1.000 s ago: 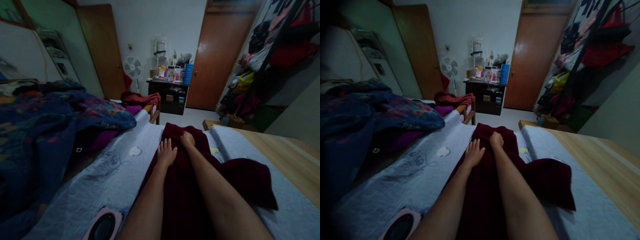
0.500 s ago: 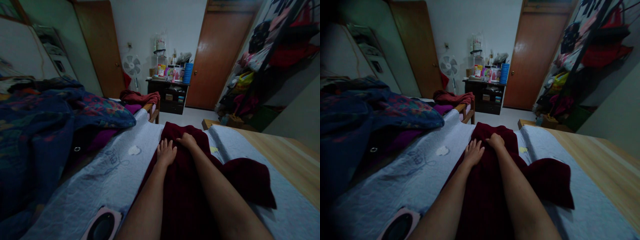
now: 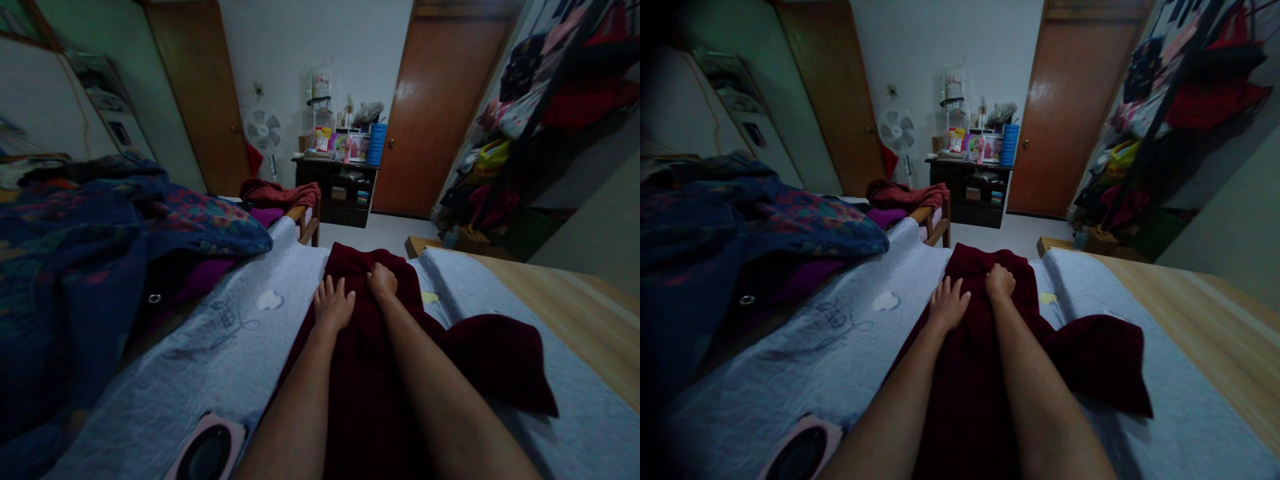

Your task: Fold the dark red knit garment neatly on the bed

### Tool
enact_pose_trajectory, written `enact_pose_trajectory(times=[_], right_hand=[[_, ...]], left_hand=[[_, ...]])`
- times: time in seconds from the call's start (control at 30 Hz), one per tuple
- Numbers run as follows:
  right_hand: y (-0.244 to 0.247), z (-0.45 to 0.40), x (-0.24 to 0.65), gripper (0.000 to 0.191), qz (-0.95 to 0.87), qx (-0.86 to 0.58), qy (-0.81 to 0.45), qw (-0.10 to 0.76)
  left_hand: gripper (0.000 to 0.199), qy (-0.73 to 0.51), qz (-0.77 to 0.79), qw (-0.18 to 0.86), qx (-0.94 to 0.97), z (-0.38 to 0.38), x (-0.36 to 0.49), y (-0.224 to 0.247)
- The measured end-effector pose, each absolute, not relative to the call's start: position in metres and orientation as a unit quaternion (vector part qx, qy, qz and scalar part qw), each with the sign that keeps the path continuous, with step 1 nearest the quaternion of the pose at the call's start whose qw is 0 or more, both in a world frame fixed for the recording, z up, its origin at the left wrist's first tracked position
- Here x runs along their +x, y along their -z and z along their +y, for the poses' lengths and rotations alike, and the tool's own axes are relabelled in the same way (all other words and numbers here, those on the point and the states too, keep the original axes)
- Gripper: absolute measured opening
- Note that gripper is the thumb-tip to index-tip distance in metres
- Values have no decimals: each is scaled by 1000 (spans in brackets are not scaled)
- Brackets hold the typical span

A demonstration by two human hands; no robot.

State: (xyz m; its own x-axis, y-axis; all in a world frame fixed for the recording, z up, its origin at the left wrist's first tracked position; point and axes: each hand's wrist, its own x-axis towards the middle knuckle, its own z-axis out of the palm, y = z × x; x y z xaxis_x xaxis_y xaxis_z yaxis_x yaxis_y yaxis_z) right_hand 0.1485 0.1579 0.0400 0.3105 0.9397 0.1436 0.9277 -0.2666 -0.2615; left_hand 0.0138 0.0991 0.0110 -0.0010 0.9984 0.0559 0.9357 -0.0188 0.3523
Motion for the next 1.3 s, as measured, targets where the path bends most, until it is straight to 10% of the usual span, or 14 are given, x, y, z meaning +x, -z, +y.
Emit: enact_pose_trajectory(times=[0.47, 1.3], right_hand=[[-55, 165, 112, 42, -833, -535, -46, 129], [-22, 175, 122, 55, -755, -645, -115, 33]], left_hand=[[55, -139, 705, 80, 691, 96, 10, -11], [37, -148, 766, 167, 602, 100, -35, -33]])
